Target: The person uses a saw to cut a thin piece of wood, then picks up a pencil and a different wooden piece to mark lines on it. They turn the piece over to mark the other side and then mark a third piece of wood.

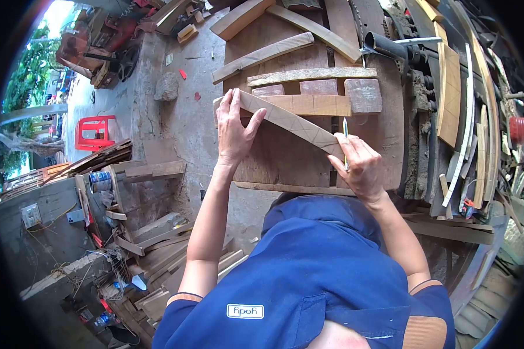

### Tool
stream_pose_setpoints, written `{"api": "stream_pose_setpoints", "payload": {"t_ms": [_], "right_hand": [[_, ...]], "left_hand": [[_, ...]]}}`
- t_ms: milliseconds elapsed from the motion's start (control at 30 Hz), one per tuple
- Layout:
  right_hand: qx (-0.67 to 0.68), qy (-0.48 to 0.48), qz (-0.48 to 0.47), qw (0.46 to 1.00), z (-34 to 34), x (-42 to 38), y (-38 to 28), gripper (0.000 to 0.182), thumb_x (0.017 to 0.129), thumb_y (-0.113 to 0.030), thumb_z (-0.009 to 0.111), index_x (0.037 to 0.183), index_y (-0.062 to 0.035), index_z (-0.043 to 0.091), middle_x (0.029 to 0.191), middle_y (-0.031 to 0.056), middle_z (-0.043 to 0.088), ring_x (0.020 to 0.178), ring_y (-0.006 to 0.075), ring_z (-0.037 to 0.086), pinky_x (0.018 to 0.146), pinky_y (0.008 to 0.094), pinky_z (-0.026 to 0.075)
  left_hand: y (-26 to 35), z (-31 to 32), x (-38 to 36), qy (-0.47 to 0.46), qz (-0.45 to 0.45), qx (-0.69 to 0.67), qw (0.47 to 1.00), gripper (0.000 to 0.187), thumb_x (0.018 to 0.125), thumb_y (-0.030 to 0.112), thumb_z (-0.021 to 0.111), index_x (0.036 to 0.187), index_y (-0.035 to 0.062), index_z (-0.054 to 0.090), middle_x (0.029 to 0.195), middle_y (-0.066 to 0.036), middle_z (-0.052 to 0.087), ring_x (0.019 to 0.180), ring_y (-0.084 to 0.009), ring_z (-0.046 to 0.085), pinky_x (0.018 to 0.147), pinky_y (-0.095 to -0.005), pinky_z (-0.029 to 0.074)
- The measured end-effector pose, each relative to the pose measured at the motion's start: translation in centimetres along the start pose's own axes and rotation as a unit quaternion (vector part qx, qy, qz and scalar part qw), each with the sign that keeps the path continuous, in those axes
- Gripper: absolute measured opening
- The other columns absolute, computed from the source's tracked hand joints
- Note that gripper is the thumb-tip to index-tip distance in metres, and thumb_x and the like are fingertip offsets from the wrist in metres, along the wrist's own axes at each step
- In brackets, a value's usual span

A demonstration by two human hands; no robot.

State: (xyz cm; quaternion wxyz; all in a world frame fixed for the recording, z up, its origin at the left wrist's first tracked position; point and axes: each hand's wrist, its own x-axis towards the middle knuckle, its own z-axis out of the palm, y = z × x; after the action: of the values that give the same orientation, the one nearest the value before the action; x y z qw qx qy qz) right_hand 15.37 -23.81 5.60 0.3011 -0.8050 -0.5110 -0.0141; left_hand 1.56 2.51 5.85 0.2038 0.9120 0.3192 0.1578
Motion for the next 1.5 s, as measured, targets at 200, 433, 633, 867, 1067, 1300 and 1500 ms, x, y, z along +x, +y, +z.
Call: {"api": "stream_pose_setpoints", "payload": {"t_ms": [200,433,633,867,1067,1300,1500], "right_hand": [[0.031,-0.013,-0.015,0.999,0.6,0.1,0.6,0.052,0.073,-0.02,0.081,0.114,0.0041,0.063,0.096,0.0172,0.066,0.086,0.0286,0.067,0.075,0.0349,0.057],[0.075,-0.047,0.003,0.996,0.8,0.7,1.4,0.051,0.074,-0.019,0.082,0.116,0.0017,0.062,0.1,0.0169,0.067,0.089,0.0319,0.067,0.078,0.0385,0.056],[0.093,-0.063,-0.003,0.994,0.8,1.2,2.0,0.052,0.074,-0.019,0.083,0.117,0.002,0.062,0.097,0.0166,0.066,0.086,0.0316,0.067,0.076,0.0384,0.056],[0.11,-0.065,-0.012,0.992,1.0,1.3,2.2,0.056,0.073,-0.022,0.082,0.118,0.0028,0.061,0.098,0.0156,0.063,0.086,0.029,0.066,0.074,0.0365,0.056],[0.107,-0.052,-0.029,0.992,1.0,1.4,2.3,0.054,0.074,-0.022,0.081,0.117,0.0037,0.06,0.096,0.0145,0.062,0.086,0.0267,0.066,0.073,0.0347,0.056],[0.114,-0.062,-0.026,0.991,0.9,1.1,1.9,0.054,0.074,-0.022,0.08,0.117,0.0042,0.06,0.098,0.0154,0.062,0.087,0.0269,0.066,0.073,0.0344,0.057],[0.122,-0.057,-0.028,0.99,1.4,0.9,1.9,0.055,0.075,-0.023,0.08,0.118,0.0044,0.06,0.098,0.0154,0.062,0.087,0.0262,0.066,0.073,0.0339,0.057]], "left_hand": [[0.5,0.2,0.7,-0.004,-0.004,0.025,1.0,0.091,0.079,0.052,0.075,0.14,-0.0081,0.043,0.145,-0.028,0.04,0.135,-0.0403,0.038,0.114,-0.045,0.03],[0.8,0.3,1.2,-0.011,-0.001,0.052,0.999,0.096,0.074,0.052,0.079,0.14,-0.008,0.043,0.145,-0.027,0.039,0.137,-0.0396,0.035,0.115,-0.0453,0.03],[1.3,0.1,1.6,-0.015,-0.008,0.068,0.998,0.095,0.073,0.046,0.083,0.142,-0.0059,0.043,0.145,-0.024,0.041,0.134,-0.0365,0.042,0.112,-0.0421,0.036],[1.7,0.0,2.2,-0.027,-0.007,0.042,0.999,0.095,0.072,0.043,0.084,0.14,-0.0083,0.043,0.144,-0.026,0.039,0.135,-0.0388,0.039,0.112,-0.0439,0.035],[1.4,-0.1,1.7,-0.032,-0.006,0.054,0.998,0.093,0.072,0.042,0.084,0.14,-0.0084,0.044,0.145,-0.026,0.039,0.135,-0.0387,0.039,0.112,-0.0435,0.035],[1.4,-0.4,1.8,-0.034,-0.007,0.051,0.998,0.093,0.073,0.043,0.084,0.14,-0.0073,0.044,0.145,-0.024,0.039,0.135,-0.0375,0.039,0.112,-0.043,0.036],[1.4,-0.6,1.9,-0.03,-0.003,0.058,0.998,0.094,0.073,0.045,0.084,0.14,-0.0068,0.045,0.144,-0.023,0.042,0.133,-0.0357,0.045,0.111,-0.0414,0.038]]}}
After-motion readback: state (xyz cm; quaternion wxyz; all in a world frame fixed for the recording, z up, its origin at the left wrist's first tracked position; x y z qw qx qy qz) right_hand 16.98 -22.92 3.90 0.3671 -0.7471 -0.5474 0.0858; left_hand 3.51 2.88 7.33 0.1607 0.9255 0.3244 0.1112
